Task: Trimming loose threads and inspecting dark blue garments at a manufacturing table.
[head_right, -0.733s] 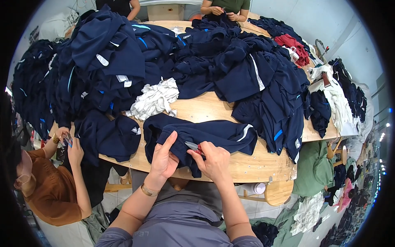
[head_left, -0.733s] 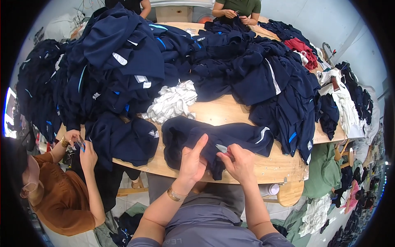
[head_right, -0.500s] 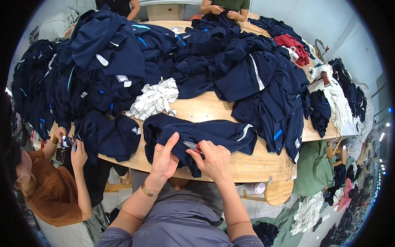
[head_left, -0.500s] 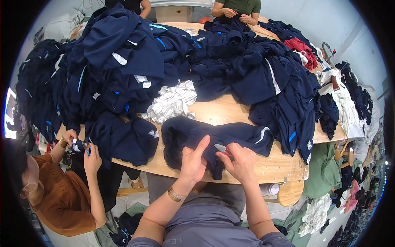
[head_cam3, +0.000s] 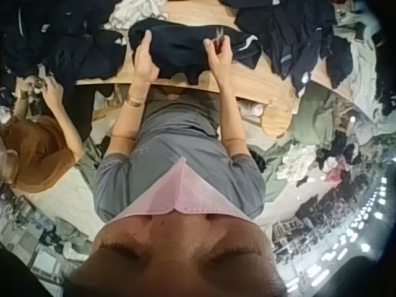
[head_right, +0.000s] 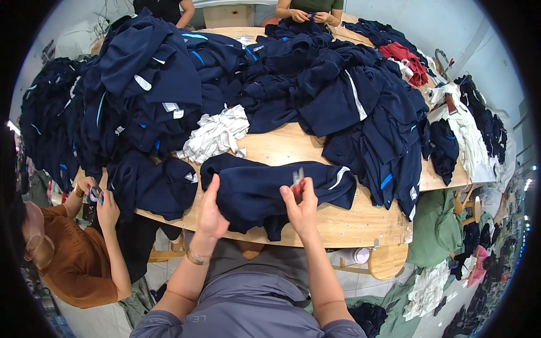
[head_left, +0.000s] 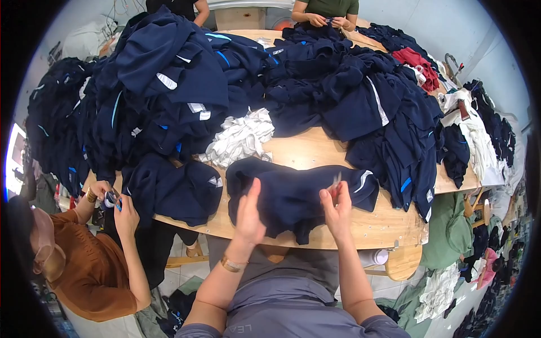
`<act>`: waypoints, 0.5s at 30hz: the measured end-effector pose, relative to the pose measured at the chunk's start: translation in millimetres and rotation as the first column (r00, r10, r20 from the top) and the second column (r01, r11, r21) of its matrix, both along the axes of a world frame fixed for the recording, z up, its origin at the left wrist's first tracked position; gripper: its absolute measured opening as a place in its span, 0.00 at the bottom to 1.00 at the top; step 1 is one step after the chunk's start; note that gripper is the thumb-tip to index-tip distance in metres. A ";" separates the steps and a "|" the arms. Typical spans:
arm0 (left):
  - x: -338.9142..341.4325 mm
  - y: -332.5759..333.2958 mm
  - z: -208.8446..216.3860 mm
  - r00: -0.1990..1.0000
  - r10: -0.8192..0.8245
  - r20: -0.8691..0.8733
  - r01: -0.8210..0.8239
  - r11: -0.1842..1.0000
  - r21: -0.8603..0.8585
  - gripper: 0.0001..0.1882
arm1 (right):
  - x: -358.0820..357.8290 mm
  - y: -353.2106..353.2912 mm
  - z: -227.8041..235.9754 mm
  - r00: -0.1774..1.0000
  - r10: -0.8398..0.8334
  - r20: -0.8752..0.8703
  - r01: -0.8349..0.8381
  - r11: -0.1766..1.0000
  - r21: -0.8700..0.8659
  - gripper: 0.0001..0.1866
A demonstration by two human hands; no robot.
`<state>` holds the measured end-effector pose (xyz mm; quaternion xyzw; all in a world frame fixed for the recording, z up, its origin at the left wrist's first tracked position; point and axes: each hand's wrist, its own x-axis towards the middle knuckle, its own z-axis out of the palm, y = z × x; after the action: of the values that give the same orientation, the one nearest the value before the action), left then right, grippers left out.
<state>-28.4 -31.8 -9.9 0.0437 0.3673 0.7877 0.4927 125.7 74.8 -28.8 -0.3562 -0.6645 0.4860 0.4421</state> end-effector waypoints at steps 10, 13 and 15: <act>-94.1 -67.3 -22.1 0.379 -0.486 -0.788 -0.498 0.611 -0.616 0.23 | 24.6 22.5 -57.9 0.907 -0.022 0.420 -0.001 0.999 0.054 0.21; -80.7 -76.0 -22.3 0.044 -0.555 -0.831 -0.804 0.474 -0.360 0.22 | 23.6 12.3 -63.5 0.887 -0.055 0.458 -0.023 0.986 0.164 0.21; -73.1 -69.5 -14.6 -0.127 -0.520 -0.845 -0.801 0.556 -0.222 0.23 | 19.3 1.4 -59.3 0.850 -0.157 0.502 -0.036 0.934 0.355 0.21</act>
<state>-101.5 -101.3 -24.5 0.3271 0.9006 0.2569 -0.1259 144.9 76.2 -88.1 -0.4111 -0.8234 0.2298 0.3165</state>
